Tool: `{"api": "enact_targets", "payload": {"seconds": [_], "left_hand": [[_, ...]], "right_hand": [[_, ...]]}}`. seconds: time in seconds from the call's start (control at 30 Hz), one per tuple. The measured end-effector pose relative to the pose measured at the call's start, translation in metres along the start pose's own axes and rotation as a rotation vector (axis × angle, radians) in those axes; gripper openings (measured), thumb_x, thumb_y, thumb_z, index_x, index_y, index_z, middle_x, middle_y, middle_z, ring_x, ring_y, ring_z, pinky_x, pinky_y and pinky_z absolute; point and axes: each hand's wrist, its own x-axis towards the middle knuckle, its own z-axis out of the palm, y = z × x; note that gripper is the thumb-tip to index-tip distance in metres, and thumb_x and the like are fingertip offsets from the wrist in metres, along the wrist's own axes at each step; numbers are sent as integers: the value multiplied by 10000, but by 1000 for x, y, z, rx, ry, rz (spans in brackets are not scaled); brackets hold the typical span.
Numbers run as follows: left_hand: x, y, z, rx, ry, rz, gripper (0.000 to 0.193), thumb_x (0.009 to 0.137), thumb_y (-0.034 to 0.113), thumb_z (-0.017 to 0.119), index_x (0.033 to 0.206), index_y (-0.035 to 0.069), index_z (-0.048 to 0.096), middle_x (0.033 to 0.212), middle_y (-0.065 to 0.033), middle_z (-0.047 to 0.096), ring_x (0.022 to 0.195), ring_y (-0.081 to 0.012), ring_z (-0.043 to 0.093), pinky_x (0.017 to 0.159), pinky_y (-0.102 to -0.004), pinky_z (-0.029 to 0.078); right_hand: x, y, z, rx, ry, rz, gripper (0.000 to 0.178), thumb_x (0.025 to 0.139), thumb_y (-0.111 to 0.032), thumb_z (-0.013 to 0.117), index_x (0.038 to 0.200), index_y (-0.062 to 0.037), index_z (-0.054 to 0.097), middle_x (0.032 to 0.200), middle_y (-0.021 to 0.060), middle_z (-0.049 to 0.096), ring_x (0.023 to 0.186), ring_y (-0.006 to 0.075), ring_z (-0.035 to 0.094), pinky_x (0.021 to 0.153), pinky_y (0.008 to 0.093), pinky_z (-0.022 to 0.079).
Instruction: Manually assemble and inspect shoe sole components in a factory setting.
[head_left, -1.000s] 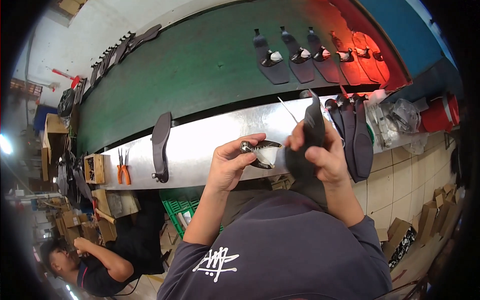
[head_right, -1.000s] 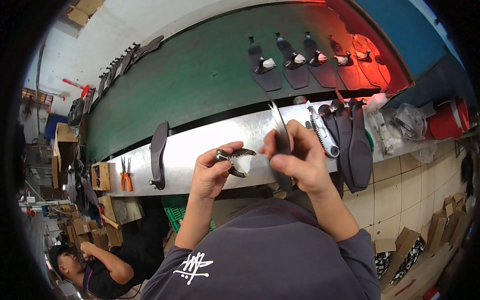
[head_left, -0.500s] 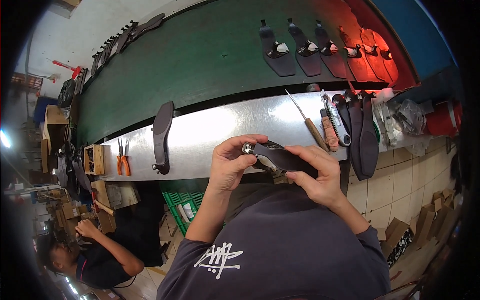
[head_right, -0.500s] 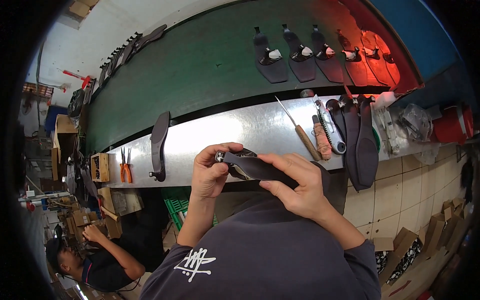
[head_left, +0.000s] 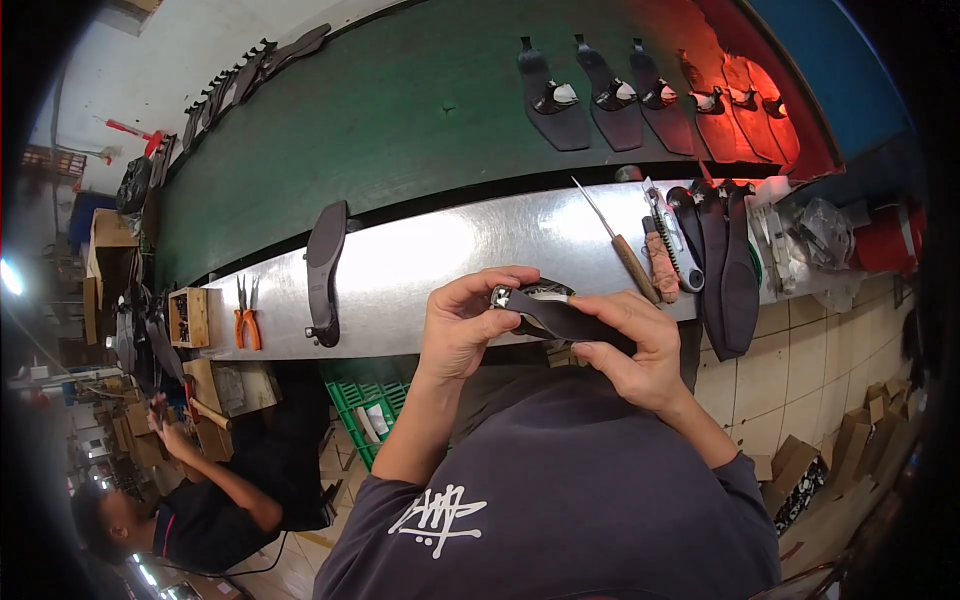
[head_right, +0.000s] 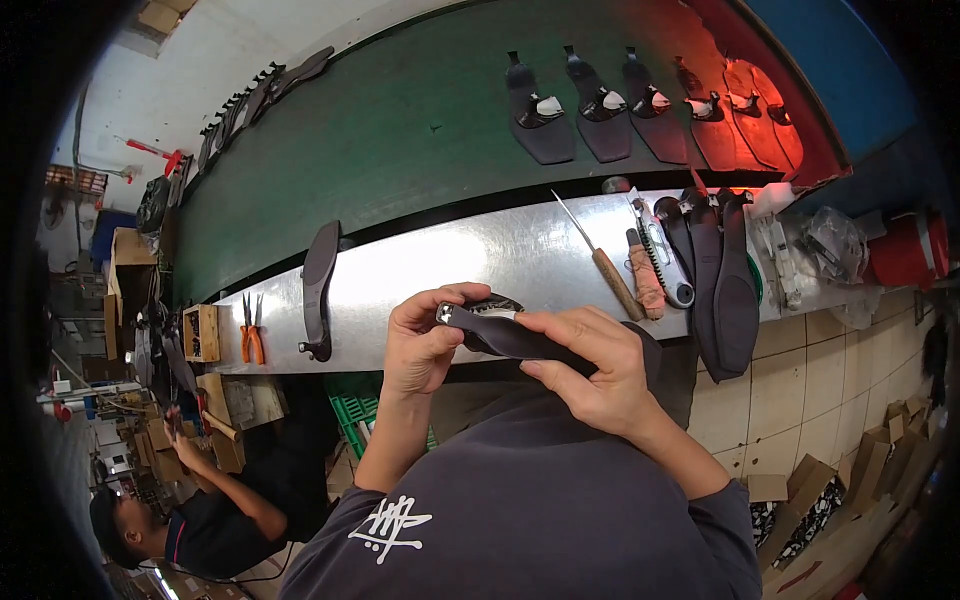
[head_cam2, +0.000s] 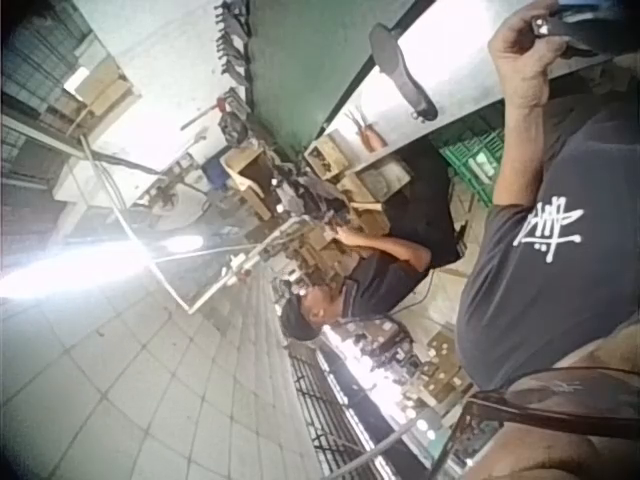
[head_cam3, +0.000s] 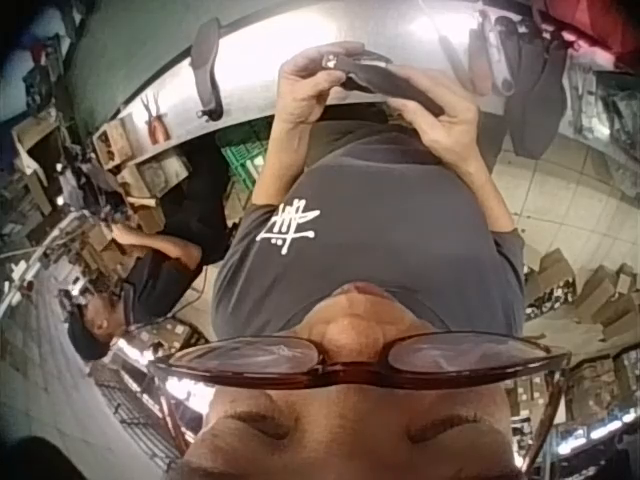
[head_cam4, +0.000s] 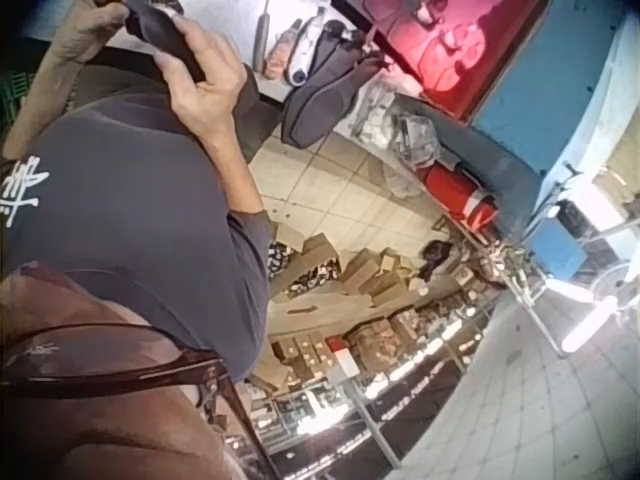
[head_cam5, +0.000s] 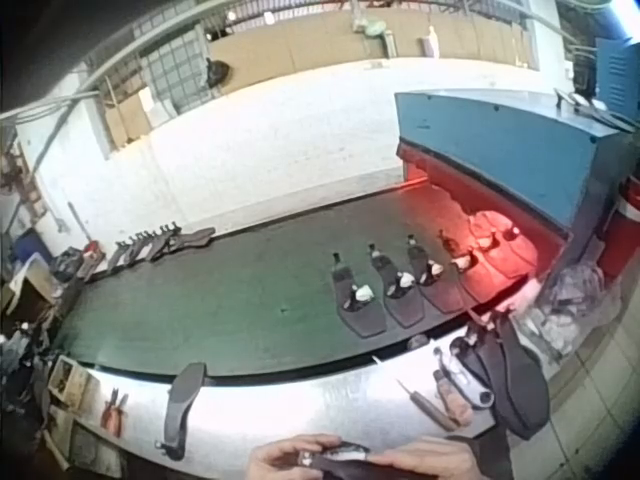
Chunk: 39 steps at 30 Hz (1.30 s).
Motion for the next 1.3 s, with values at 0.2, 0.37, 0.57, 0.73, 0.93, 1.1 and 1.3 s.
{"api": "enact_targets", "payload": {"seconds": [0.2,0.37,0.57,0.73,0.93,1.1,1.3], "left_hand": [[-1,1,-1,27,-4,-17,322,732,-69,715,1045,-2,676,1179,-208,624,1019,-232,635,797,-292,555],[-2,4,2,136,-12,49,321,730,-90,702,1045,-32,675,1179,-225,619,1071,-257,619,878,-340,538],[-3,6,3,237,-80,160,346,738,-116,672,1076,-44,674,1181,-263,607,1083,-293,616,889,-359,533],[-5,10,2,290,-124,142,356,736,-129,649,1083,-54,677,1202,-282,593,1083,-312,621,888,-355,529],[-3,10,-6,334,-181,127,371,712,-135,623,1067,-50,690,1216,-295,588,1091,-325,621,901,-353,516],[-4,11,-7,382,-192,101,399,678,-146,585,1043,-38,706,1217,-285,596,1091,-310,627,917,-341,502],[-3,11,1,462,-170,104,428,661,-161,552,1033,-26,714,1212,-253,614,1081,-274,635,923,-319,495]], "right_hand": [[0,-1,-1,-1,-15,4,404,697,4,730,1098,-7,678,922,117,689,806,218,637,728,296,488],[1,-4,-2,-18,-31,24,400,705,-7,730,1101,-10,677,918,110,681,793,216,635,703,294,489],[5,-6,-3,-152,-36,-61,414,702,-29,739,1112,-42,682,845,101,642,726,237,607,656,313,481],[8,-9,-4,-185,-75,-105,417,699,-44,742,1112,-54,684,801,85,621,700,227,597,621,311,477],[9,-11,-4,-256,-69,-144,408,693,-64,748,1095,-56,681,800,75,616,699,234,598,616,324,484],[8,-11,-1,-325,-78,-176,426,667,-42,754,1087,-44,684,806,76,616,683,230,586,609,323,469],[11,-12,-1,-428,-111,-208,394,694,-86,739,1078,-36,662,792,65,568,702,231,570,617,340,471]]}}
